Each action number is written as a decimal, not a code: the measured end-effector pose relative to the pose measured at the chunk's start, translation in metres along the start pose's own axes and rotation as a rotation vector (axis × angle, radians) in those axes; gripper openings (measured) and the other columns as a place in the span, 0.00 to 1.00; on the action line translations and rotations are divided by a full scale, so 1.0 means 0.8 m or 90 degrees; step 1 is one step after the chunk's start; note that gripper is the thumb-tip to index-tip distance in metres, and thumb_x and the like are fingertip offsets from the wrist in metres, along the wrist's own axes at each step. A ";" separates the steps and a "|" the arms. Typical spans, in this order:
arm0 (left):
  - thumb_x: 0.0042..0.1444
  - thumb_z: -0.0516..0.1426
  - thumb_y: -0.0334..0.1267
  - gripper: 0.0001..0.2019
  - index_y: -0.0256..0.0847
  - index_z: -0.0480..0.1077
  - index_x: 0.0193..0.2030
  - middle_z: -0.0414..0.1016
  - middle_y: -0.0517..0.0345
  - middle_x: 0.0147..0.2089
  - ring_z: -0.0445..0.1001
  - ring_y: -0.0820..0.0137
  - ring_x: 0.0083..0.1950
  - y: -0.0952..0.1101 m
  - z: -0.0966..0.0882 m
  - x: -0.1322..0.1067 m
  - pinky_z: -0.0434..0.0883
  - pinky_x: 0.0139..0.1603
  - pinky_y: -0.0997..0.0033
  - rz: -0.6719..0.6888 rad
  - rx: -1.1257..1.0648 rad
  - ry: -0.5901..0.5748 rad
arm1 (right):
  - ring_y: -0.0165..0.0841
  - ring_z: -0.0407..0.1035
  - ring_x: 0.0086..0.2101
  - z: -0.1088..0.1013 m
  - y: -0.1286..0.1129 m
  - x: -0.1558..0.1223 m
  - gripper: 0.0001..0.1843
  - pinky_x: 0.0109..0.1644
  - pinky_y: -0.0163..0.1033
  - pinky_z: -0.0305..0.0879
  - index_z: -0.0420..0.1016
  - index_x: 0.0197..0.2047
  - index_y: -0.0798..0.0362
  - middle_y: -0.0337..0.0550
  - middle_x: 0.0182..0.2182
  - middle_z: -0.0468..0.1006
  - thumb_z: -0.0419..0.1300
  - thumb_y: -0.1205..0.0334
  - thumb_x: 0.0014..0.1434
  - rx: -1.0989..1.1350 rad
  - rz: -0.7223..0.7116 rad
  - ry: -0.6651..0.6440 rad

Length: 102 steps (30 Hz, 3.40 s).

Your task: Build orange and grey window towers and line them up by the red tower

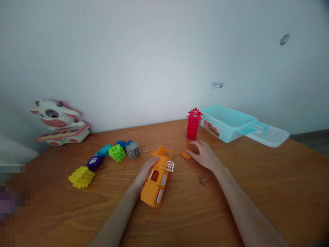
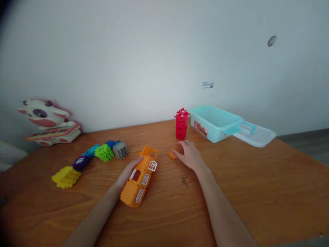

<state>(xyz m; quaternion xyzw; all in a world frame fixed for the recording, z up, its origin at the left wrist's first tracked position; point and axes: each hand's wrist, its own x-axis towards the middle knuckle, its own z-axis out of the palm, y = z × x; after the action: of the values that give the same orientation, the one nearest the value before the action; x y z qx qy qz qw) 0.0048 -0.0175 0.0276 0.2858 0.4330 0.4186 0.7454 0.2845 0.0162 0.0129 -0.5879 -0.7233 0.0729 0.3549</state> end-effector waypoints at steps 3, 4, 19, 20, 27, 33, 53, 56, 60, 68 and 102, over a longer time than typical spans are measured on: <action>0.48 0.68 0.42 0.17 0.36 0.74 0.42 0.80 0.55 0.33 0.77 0.70 0.29 0.000 -0.001 -0.002 0.72 0.31 0.75 0.045 0.010 -0.030 | 0.50 0.72 0.48 0.014 -0.011 -0.006 0.25 0.55 0.53 0.67 0.78 0.48 0.52 0.55 0.45 0.78 0.66 0.44 0.55 -0.034 0.008 -0.116; 0.47 0.69 0.41 0.19 0.36 0.74 0.44 0.80 0.55 0.34 0.77 0.70 0.29 -0.001 -0.002 -0.003 0.72 0.31 0.75 0.049 0.013 -0.043 | 0.49 0.72 0.47 0.018 -0.014 -0.007 0.24 0.55 0.53 0.67 0.78 0.48 0.53 0.56 0.45 0.78 0.67 0.44 0.55 -0.032 0.016 -0.135; 0.47 0.65 0.39 0.13 0.32 0.77 0.37 0.81 0.52 0.30 0.78 0.67 0.28 0.007 -0.017 0.006 0.72 0.29 0.72 -0.014 -0.027 -0.029 | 0.39 0.75 0.42 0.029 -0.049 -0.009 0.23 0.49 0.46 0.70 0.69 0.54 0.50 0.48 0.48 0.79 0.64 0.66 0.54 0.222 0.096 -0.140; 0.47 0.65 0.40 0.13 0.33 0.77 0.37 0.81 0.53 0.30 0.77 0.67 0.28 0.007 -0.017 0.005 0.72 0.29 0.72 -0.015 -0.027 -0.045 | 0.38 0.75 0.41 0.030 -0.054 -0.008 0.21 0.48 0.46 0.70 0.69 0.53 0.49 0.47 0.46 0.79 0.62 0.65 0.55 0.238 0.102 -0.115; 0.46 0.68 0.46 0.20 0.35 0.77 0.42 0.82 0.52 0.34 0.78 0.66 0.31 -0.001 -0.017 0.000 0.73 0.33 0.71 0.064 -0.050 -0.178 | 0.35 0.76 0.32 0.032 -0.084 -0.008 0.18 0.32 0.40 0.72 0.60 0.49 0.46 0.45 0.45 0.82 0.61 0.55 0.58 0.556 0.265 -0.091; 0.47 0.68 0.50 0.27 0.35 0.73 0.50 0.82 0.49 0.41 0.80 0.66 0.34 -0.005 -0.019 0.005 0.73 0.34 0.72 0.155 -0.076 -0.159 | 0.38 0.78 0.37 0.034 -0.086 -0.007 0.22 0.41 0.43 0.73 0.71 0.49 0.49 0.47 0.42 0.84 0.66 0.49 0.54 0.568 0.270 -0.073; 0.48 0.69 0.46 0.22 0.40 0.72 0.47 0.79 0.54 0.48 0.78 0.67 0.45 -0.003 -0.004 0.019 0.72 0.47 0.70 0.263 -0.126 0.078 | 0.42 0.58 0.66 0.069 -0.115 -0.048 0.45 0.69 0.56 0.59 0.50 0.74 0.40 0.49 0.67 0.60 0.45 0.82 0.58 0.156 -0.219 -0.062; 0.49 0.68 0.48 0.22 0.38 0.72 0.45 0.80 0.53 0.44 0.78 0.65 0.44 -0.005 -0.003 0.019 0.72 0.45 0.69 0.241 -0.124 0.060 | 0.45 0.57 0.67 0.075 -0.117 -0.052 0.47 0.68 0.57 0.59 0.48 0.74 0.40 0.50 0.68 0.58 0.46 0.83 0.56 0.169 -0.227 -0.077; 0.48 0.68 0.49 0.22 0.38 0.72 0.44 0.79 0.53 0.43 0.78 0.65 0.43 -0.006 -0.003 0.020 0.72 0.46 0.69 0.230 -0.133 0.063 | 0.42 0.57 0.67 0.079 -0.116 -0.052 0.45 0.69 0.56 0.59 0.53 0.73 0.39 0.47 0.69 0.59 0.47 0.82 0.56 0.225 -0.182 -0.080; 0.50 0.67 0.50 0.23 0.39 0.73 0.48 0.80 0.51 0.47 0.78 0.62 0.49 -0.012 -0.003 0.026 0.72 0.52 0.64 0.277 -0.119 0.084 | 0.41 0.69 0.59 0.074 -0.127 -0.037 0.21 0.68 0.56 0.59 0.75 0.58 0.46 0.46 0.58 0.77 0.48 0.58 0.69 0.493 0.125 -0.147; 0.51 0.68 0.44 0.26 0.40 0.70 0.55 0.78 0.47 0.54 0.77 0.61 0.53 -0.018 -0.006 0.034 0.72 0.55 0.63 0.308 -0.077 0.021 | 0.43 0.76 0.51 0.085 -0.119 -0.037 0.22 0.56 0.48 0.70 0.79 0.50 0.47 0.46 0.51 0.82 0.64 0.43 0.59 0.856 0.325 -0.279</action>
<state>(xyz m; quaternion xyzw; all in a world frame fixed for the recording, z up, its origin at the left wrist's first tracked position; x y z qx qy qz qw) 0.0138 -0.0003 0.0030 0.3292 0.3384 0.6143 0.6322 0.1698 -0.0176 -0.0004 -0.3658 -0.4178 0.6945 0.4576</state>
